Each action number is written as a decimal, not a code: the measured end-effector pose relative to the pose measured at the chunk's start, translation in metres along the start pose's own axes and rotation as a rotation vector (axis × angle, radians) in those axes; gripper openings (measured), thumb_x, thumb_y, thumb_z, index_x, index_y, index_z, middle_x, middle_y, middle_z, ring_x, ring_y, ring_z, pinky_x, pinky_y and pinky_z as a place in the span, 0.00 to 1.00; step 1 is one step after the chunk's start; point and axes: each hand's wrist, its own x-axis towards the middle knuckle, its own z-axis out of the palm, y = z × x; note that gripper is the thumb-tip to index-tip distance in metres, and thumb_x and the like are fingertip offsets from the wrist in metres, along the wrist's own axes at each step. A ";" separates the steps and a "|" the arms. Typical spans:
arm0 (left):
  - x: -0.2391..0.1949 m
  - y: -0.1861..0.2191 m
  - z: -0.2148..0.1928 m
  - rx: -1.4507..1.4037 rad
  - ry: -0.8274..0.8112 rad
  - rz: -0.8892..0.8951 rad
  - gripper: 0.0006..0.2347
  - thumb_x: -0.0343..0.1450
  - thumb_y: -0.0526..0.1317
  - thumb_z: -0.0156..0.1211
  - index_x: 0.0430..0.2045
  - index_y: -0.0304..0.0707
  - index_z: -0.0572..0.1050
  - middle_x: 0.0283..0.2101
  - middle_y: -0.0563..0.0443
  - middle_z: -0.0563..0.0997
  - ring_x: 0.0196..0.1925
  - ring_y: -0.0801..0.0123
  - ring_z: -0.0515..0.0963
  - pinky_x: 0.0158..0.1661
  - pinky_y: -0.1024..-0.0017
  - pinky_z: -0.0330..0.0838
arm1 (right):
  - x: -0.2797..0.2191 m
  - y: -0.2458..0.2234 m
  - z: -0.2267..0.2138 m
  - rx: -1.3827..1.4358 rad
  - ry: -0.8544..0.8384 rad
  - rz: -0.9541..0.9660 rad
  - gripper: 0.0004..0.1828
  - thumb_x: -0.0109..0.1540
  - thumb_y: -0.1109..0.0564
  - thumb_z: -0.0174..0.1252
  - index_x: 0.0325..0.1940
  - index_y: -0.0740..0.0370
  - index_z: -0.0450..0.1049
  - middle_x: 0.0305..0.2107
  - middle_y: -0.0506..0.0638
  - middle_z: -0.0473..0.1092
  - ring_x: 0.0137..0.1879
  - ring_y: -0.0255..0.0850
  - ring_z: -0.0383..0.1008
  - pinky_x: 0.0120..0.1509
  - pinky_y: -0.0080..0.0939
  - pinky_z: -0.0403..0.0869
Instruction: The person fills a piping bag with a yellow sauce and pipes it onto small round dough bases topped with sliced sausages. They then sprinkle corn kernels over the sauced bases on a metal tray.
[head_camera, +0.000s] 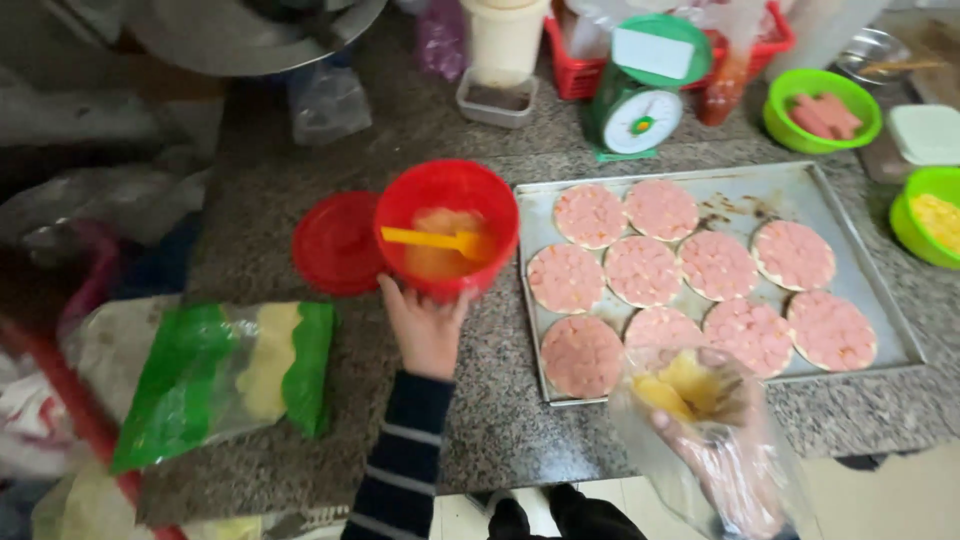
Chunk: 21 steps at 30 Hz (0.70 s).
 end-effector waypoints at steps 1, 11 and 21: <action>0.022 0.000 0.010 -0.028 0.016 0.021 0.37 0.68 0.69 0.53 0.71 0.54 0.71 0.78 0.51 0.75 0.78 0.56 0.74 0.69 0.34 0.71 | -0.005 -0.004 -0.006 -0.087 0.035 -0.051 0.47 0.50 0.64 0.76 0.72 0.59 0.65 0.60 0.63 0.78 0.62 0.55 0.85 0.67 0.52 0.83; 0.159 0.023 0.084 -0.078 -0.067 0.177 0.41 0.63 0.70 0.63 0.75 0.64 0.70 0.81 0.45 0.64 0.69 0.49 0.74 0.42 0.64 0.78 | -0.051 0.018 -0.068 0.051 0.155 -0.161 0.47 0.51 0.64 0.75 0.72 0.55 0.62 0.67 0.68 0.71 0.64 0.59 0.83 0.71 0.58 0.82; -0.015 -0.166 0.010 0.605 -0.339 0.054 0.11 0.79 0.38 0.66 0.45 0.27 0.88 0.43 0.33 0.92 0.37 0.55 0.91 0.39 0.67 0.86 | -0.027 -0.014 -0.098 0.104 0.006 -0.240 0.53 0.53 0.55 0.81 0.77 0.57 0.60 0.66 0.64 0.74 0.62 0.55 0.85 0.66 0.56 0.88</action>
